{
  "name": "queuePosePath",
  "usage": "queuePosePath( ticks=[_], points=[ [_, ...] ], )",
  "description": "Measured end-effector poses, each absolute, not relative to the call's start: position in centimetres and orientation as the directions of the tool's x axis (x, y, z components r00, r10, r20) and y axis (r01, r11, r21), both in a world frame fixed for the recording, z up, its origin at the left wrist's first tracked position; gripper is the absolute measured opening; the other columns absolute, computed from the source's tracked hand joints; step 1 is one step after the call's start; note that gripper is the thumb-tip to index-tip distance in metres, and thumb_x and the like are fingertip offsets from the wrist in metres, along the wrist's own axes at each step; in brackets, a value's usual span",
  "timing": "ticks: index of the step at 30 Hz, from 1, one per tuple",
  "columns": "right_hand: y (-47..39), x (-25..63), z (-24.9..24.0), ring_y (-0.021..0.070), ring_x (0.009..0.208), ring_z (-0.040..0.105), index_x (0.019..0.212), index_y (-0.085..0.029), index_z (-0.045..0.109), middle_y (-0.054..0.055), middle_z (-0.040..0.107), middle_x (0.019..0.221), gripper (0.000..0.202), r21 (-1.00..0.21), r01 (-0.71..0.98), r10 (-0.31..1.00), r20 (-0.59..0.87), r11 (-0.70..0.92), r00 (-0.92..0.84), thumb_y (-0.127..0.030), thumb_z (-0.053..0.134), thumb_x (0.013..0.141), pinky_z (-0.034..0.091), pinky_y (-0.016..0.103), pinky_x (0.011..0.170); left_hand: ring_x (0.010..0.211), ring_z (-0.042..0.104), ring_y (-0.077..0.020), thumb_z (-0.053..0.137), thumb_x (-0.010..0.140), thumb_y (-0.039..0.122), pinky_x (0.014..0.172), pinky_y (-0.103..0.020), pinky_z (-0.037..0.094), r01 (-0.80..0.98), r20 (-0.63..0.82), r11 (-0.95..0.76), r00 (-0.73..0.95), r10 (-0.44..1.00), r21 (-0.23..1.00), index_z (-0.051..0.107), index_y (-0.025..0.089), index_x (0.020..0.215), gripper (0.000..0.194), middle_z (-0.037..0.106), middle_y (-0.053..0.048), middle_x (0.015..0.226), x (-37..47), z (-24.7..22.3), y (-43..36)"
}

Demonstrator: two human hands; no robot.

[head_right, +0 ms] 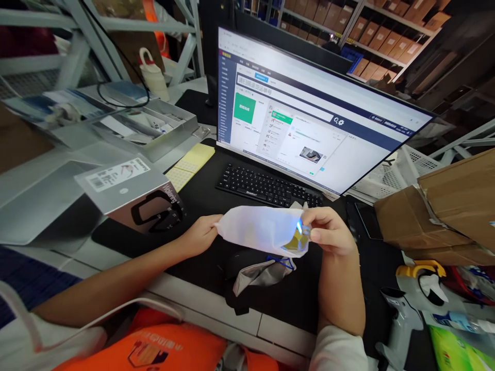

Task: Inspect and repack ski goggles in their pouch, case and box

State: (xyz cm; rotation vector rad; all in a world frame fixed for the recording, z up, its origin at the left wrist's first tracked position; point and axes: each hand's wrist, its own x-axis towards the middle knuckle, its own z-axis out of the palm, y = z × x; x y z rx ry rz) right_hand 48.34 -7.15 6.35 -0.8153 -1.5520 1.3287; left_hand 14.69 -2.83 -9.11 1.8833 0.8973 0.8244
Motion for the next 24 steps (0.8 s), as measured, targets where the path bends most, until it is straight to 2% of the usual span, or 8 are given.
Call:
queuePosePath(
  ticks=[3, 5, 7, 8, 10, 13, 20, 24],
  points=[
    [-7.2, 48.5, 6.5, 0.0152, 0.047, 0.054, 0.076, -0.021, 0.082, 0.003, 0.066, 0.060, 0.036, -0.987, -0.059, 0.925, 0.159, 0.148, -0.344, -0.052, 0.097, 0.083, 0.040, 0.027, 0.045, 0.090, 0.075, -0.0241, 0.051, 0.113, 0.048, 0.087, -0.037, 0.060, 0.207, 0.272, -0.373, 0.394, 0.878, 0.904, 0.080, 0.020, 0.099, 0.043, 0.079, -0.009, 0.095, 14.7, -9.5, -2.8],
    [-7.0, 48.0, 6.4, 0.0144, 0.049, 0.053, 0.078, -0.021, 0.083, 0.003, 0.066, 0.061, 0.036, -0.994, -0.026, 0.934, 0.111, 0.109, -0.340, -0.052, 0.099, 0.082, 0.039, 0.027, 0.046, 0.095, 0.075, -0.0252, 0.047, 0.114, 0.066, 0.087, -0.037, 0.061, 0.099, 0.363, -0.408, 0.304, 0.881, 0.907, 0.081, 0.018, 0.117, 0.058, 0.080, -0.013, 0.108, 14.5, -9.8, -3.0],
    [-6.8, 47.3, 6.0, 0.0132, 0.050, 0.052, 0.079, -0.020, 0.084, 0.002, 0.066, 0.062, 0.037, -0.998, -0.001, 0.934, 0.061, 0.065, -0.352, -0.053, 0.101, 0.080, 0.038, 0.026, 0.048, 0.097, 0.076, -0.0263, 0.050, 0.107, 0.083, 0.085, -0.037, 0.061, 0.024, 0.402, -0.430, 0.307, 0.862, 0.903, 0.077, 0.017, 0.129, 0.075, 0.080, -0.015, 0.114, 14.3, -9.8, -3.1],
    [-6.6, 46.9, 5.8, 0.0128, 0.051, 0.051, 0.079, -0.020, 0.083, 0.002, 0.066, 0.063, 0.039, -0.999, 0.006, 0.931, 0.038, 0.043, -0.363, -0.054, 0.101, 0.080, 0.038, 0.025, 0.048, 0.095, 0.075, -0.0259, 0.054, 0.104, 0.087, 0.083, -0.036, 0.061, 0.028, 0.396, -0.429, 0.335, 0.855, 0.903, 0.077, 0.017, 0.128, 0.077, 0.080, -0.014, 0.111, 14.3, -9.8, -3.2],
    [-6.4, 46.4, 5.3, 0.0128, 0.052, 0.051, 0.080, -0.019, 0.083, 0.002, 0.066, 0.064, 0.041, -1.000, 0.001, 0.922, 0.008, 0.009, -0.387, -0.056, 0.100, 0.081, 0.037, 0.025, 0.049, 0.087, 0.073, -0.0233, 0.062, 0.102, 0.084, 0.079, -0.034, 0.058, 0.097, 0.362, -0.430, 0.392, 0.846, 0.898, 0.077, 0.018, 0.111, 0.068, 0.078, -0.009, 0.098, 14.3, -9.6, -3.3],
    [-6.3, 46.4, 4.9, 0.0134, 0.054, 0.053, 0.081, -0.020, 0.082, 0.002, 0.066, 0.065, 0.041, -1.000, -0.024, 0.917, 0.002, -0.008, -0.398, -0.058, 0.098, 0.084, 0.040, 0.026, 0.051, 0.076, 0.067, -0.0189, 0.055, 0.111, 0.071, 0.072, -0.031, 0.053, 0.150, 0.386, -0.485, 0.428, 0.817, 0.861, 0.070, 0.020, 0.084, 0.059, 0.071, -0.005, 0.082, 14.4, -9.2, -3.2],
    [-6.1, 47.6, 5.1, 0.0177, 0.065, 0.060, 0.078, -0.023, 0.081, 0.004, 0.067, 0.073, 0.040, -0.998, -0.027, 0.957, 0.056, 0.050, -0.284, -0.059, 0.097, 0.084, 0.045, 0.030, 0.059, 0.084, 0.072, -0.0202, 0.053, 0.117, 0.057, 0.078, -0.032, 0.058, 0.107, 0.495, -0.564, 0.365, 0.788, 0.819, 0.073, 0.021, 0.088, 0.050, 0.078, -0.008, 0.091, 14.5, -8.7, -3.2],
    [-6.1, 48.0, 5.6, 0.0185, 0.065, 0.057, 0.077, -0.024, 0.081, 0.003, 0.063, 0.071, 0.038, -0.998, -0.042, 0.960, 0.065, 0.056, -0.271, -0.058, 0.097, 0.083, 0.045, 0.032, 0.059, 0.085, 0.073, -0.0203, 0.054, 0.117, 0.057, 0.079, -0.032, 0.058, 0.125, 0.505, -0.546, 0.257, 0.824, 0.828, 0.074, 0.021, 0.090, 0.049, 0.079, -0.008, 0.092, 14.3, -8.6, -3.1]
  ],
)
